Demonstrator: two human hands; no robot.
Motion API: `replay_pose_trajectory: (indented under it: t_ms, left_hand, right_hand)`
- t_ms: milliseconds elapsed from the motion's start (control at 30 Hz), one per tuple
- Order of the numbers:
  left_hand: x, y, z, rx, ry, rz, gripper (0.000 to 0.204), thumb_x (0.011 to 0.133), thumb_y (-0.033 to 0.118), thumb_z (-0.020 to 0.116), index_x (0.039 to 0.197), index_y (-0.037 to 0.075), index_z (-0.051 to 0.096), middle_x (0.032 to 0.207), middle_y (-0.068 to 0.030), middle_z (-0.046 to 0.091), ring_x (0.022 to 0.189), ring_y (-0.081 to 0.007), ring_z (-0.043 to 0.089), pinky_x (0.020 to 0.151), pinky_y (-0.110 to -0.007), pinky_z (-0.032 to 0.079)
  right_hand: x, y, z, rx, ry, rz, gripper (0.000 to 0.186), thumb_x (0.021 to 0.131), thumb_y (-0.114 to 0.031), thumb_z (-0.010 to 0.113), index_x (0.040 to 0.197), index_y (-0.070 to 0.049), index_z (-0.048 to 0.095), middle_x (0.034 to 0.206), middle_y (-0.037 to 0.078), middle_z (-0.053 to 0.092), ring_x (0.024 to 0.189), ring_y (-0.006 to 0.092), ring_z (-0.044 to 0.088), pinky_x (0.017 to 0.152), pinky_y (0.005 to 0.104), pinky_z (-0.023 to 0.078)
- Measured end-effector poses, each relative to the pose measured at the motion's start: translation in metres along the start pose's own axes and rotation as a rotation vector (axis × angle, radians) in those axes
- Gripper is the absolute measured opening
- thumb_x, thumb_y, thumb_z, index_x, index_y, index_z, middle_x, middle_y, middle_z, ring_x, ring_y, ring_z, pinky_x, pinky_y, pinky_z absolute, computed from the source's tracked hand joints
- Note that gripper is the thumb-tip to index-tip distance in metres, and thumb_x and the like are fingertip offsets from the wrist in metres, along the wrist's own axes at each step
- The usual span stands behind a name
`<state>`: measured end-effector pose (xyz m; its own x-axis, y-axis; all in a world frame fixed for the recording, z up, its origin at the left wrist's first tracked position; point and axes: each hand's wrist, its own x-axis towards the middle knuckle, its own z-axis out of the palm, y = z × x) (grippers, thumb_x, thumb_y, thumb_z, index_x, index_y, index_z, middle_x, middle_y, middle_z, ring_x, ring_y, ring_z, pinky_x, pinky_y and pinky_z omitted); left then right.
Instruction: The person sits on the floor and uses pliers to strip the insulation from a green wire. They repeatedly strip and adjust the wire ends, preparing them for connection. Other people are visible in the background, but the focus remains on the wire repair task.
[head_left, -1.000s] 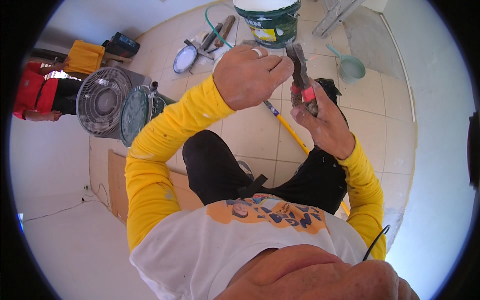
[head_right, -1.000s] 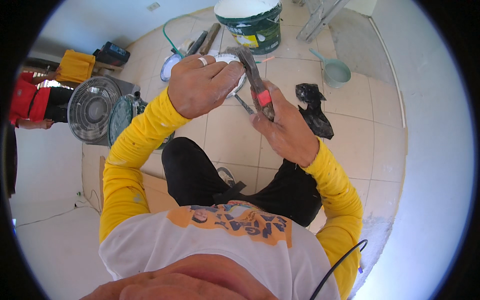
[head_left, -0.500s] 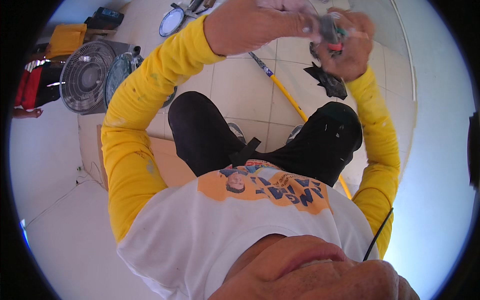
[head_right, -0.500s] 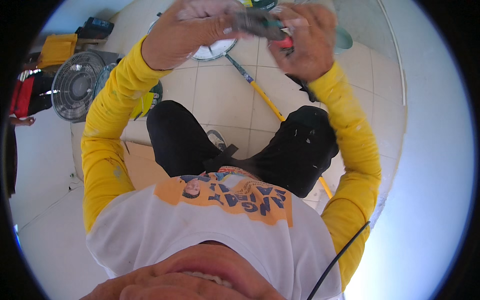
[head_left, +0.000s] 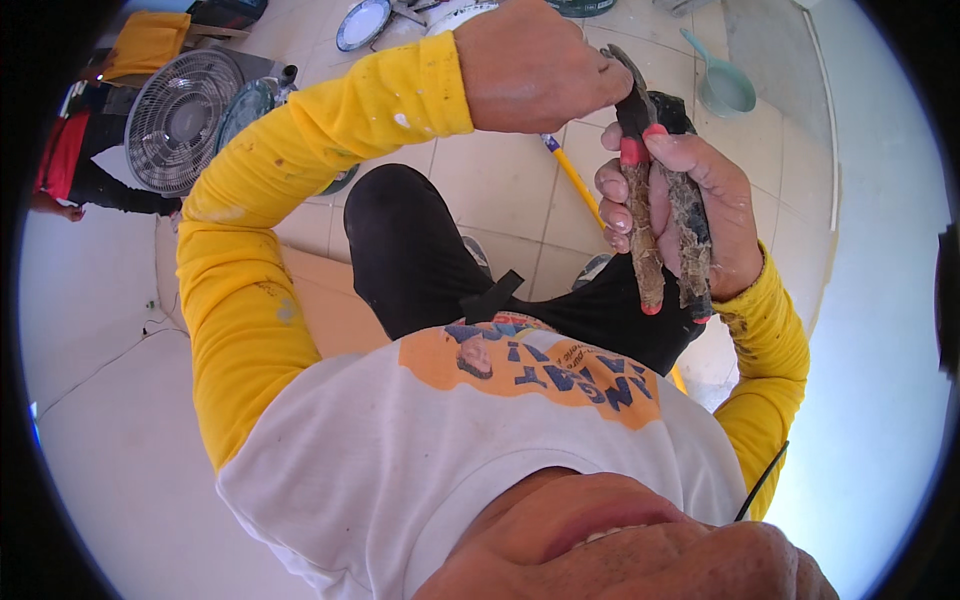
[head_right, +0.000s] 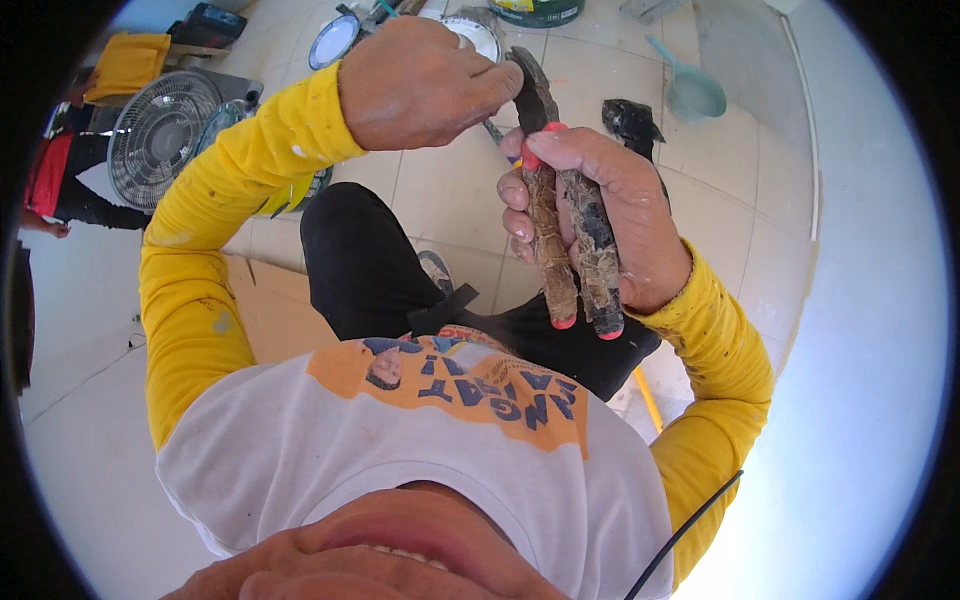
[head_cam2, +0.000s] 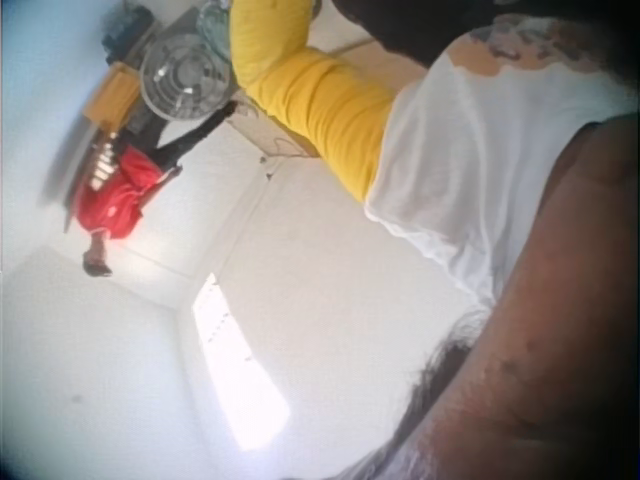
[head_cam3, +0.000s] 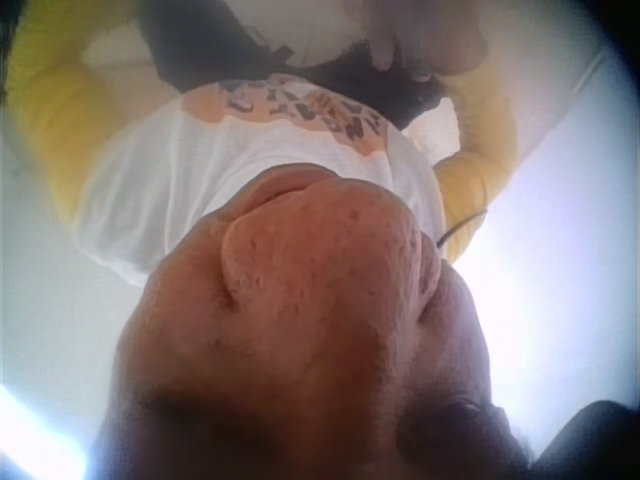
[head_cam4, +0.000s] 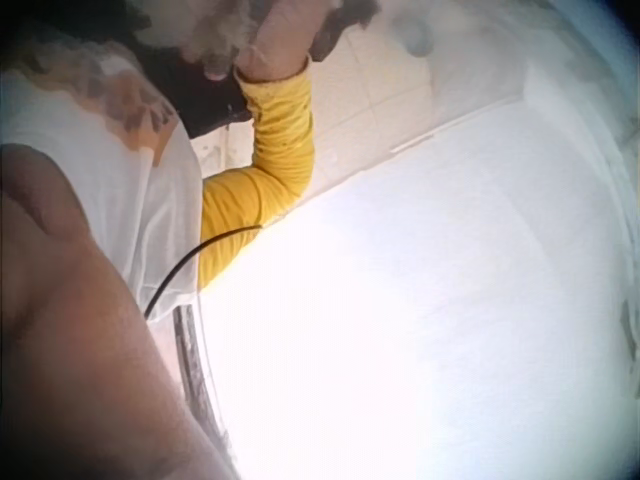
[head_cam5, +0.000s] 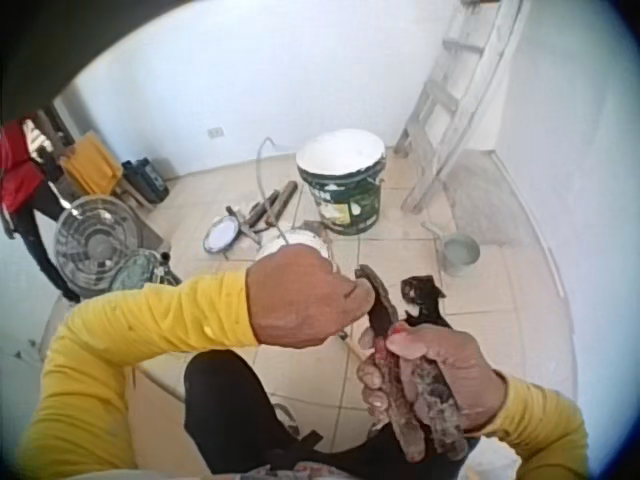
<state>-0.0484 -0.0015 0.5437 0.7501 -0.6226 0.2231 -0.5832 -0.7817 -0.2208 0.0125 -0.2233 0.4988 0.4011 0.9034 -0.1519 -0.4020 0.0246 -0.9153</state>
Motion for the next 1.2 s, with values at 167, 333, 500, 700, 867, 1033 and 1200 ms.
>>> replay_pose_trajectory:
  t_ms: [167,333,500,700,867,1033,1200]
  left_hand:
    - [0.019,-0.02,-0.047,-0.764,-0.058,-0.243,0.033,0.086,0.019,0.06,0.112,-0.002,0.056,0.083,-0.0189,0.065,0.071,-0.0313,0.065,0.059,-0.039,0.051]
    - [-0.013,-0.055,-0.004,-1.344,0.151,-0.356,0.02,0.092,0.017,0.061,0.107,0.005,0.065,0.088,-0.0074,0.069,0.071,-0.0194,0.063,0.061,-0.03,0.049]
    - [0.016,-0.071,-0.05,-0.009,0.162,0.036,0.019,0.085,0.002,0.064,0.102,0.007,0.068,0.092,-0.0102,0.069,0.065,-0.0234,0.064,0.055,-0.029,0.05]
    - [-0.021,-0.05,-0.031,-0.193,0.022,-0.208,0.023,0.093,0.016,0.058,0.107,0.001,0.068,0.091,-0.0134,0.07,0.069,-0.0237,0.065,0.058,-0.031,0.046]
    - [-0.035,-0.051,-0.005,-1.807,-0.038,-0.77,0.021,0.09,0.01,0.059,0.102,-0.007,0.063,0.083,-0.0076,0.058,0.066,-0.0155,0.054,0.063,-0.028,0.048]
    - [-0.057,-0.06,0.012,-0.247,0.19,0.02,0.022,0.087,0.006,0.059,0.105,-0.005,0.066,0.101,-0.014,0.07,0.092,-0.0245,0.069,0.08,-0.036,0.054]
    - [-0.001,-0.055,0.006,-0.141,-0.011,-0.055,0.016,0.08,0.018,0.068,0.092,0.01,0.061,0.079,-0.005,0.067,0.061,-0.0244,0.063,0.051,-0.034,0.047]
  right_hand:
    - [0.035,0.011,-0.037,-0.772,0.107,-0.683,0.041,0.087,-0.025,0.062,0.12,-0.005,0.052,0.093,0.009,0.057,0.082,0.0198,0.057,0.075,0.031,0.047]
    - [0.118,-0.073,-0.063,-1.403,0.141,-1.785,0.029,0.075,-0.015,0.07,0.1,-0.006,0.057,0.099,0.017,0.056,0.086,0.0367,0.056,0.076,0.0452,0.045]
    - [0.099,-0.017,-0.004,-0.706,0.339,-0.602,0.031,0.08,-0.021,0.062,0.107,-0.006,0.064,0.086,0.016,0.068,0.084,0.033,0.067,0.076,0.04,0.054]
    - [0.07,-0.012,0.055,-0.099,0.13,0.146,0.026,0.069,-0.014,0.069,0.095,-0.012,0.068,0.083,0.01,0.066,0.078,0.0336,0.064,0.073,0.0438,0.051]
    - [0.093,0.013,-0.023,-1.144,0.583,-1.047,0.023,0.068,-0.019,0.071,0.091,-0.016,0.066,0.093,0.005,0.062,0.095,0.0289,0.059,0.083,0.0443,0.046]
    - [0.087,0.015,0.011,-0.563,0.332,-0.693,0.027,0.069,-0.022,0.068,0.095,-0.013,0.067,0.087,0.01,0.067,0.085,0.0342,0.064,0.078,0.0463,0.049]
    - [0.082,-0.001,0.001,0.105,-0.033,0.186,0.021,0.082,-0.025,0.064,0.08,-0.004,0.061,0.057,0.006,0.047,0.054,0.0165,0.055,0.056,0.0341,0.049]
